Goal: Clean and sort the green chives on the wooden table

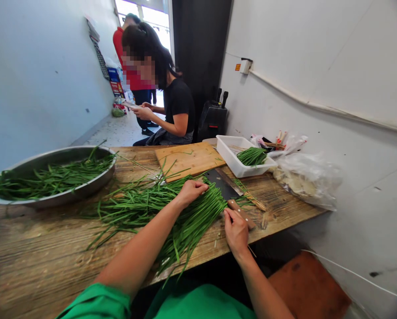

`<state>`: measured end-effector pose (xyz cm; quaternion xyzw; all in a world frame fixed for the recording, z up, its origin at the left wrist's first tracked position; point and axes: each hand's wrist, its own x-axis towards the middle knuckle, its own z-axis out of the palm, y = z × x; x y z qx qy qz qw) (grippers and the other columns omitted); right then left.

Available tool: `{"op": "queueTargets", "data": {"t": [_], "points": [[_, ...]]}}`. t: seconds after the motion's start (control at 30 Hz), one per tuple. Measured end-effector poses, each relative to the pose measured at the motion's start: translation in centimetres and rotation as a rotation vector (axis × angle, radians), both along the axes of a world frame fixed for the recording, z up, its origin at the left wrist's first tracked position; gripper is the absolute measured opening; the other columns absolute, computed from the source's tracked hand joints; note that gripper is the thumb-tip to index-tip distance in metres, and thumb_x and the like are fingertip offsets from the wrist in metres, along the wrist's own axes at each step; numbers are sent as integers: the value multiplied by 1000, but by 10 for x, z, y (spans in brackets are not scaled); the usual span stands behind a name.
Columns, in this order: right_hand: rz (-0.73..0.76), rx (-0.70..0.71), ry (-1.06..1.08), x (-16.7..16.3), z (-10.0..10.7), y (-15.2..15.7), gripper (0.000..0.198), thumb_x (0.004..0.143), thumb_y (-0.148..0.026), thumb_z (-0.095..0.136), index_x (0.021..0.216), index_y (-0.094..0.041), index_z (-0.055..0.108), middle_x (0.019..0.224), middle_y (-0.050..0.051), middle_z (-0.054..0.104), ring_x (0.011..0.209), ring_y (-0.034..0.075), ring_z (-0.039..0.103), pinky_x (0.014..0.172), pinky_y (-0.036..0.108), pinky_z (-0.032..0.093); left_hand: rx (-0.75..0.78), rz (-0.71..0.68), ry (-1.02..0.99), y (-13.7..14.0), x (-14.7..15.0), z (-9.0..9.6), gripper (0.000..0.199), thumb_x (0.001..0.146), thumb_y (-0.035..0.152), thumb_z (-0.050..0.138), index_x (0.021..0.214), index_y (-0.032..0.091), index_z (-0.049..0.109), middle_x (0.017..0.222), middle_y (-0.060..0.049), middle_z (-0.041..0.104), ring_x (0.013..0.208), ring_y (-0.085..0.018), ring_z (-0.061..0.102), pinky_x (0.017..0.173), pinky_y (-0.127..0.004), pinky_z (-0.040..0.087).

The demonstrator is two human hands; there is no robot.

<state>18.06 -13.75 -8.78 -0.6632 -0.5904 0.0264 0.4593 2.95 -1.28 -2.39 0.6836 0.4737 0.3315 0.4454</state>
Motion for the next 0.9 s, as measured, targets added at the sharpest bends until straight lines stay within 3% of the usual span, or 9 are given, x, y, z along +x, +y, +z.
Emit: {"op": "queueTargets", "data": {"t": [0.33, 0.9], "points": [[-2, -13, 10, 0, 0, 0, 33, 87, -29, 37, 92, -16, 67, 84, 9, 67, 78, 18, 62, 74, 28, 46, -61, 12, -81, 2, 1, -2, 34, 64, 41, 60, 74, 10, 70, 58, -1, 61, 50, -9, 45, 50, -22, 33], [4, -27, 18, -1, 1, -1, 34, 87, -29, 36, 92, -15, 67, 83, 9, 67, 78, 18, 62, 73, 27, 46, -59, 19, -27, -1, 2, -2, 41, 61, 44, 60, 77, 8, 71, 51, 1, 53, 48, -9, 39, 51, -23, 29]]}}
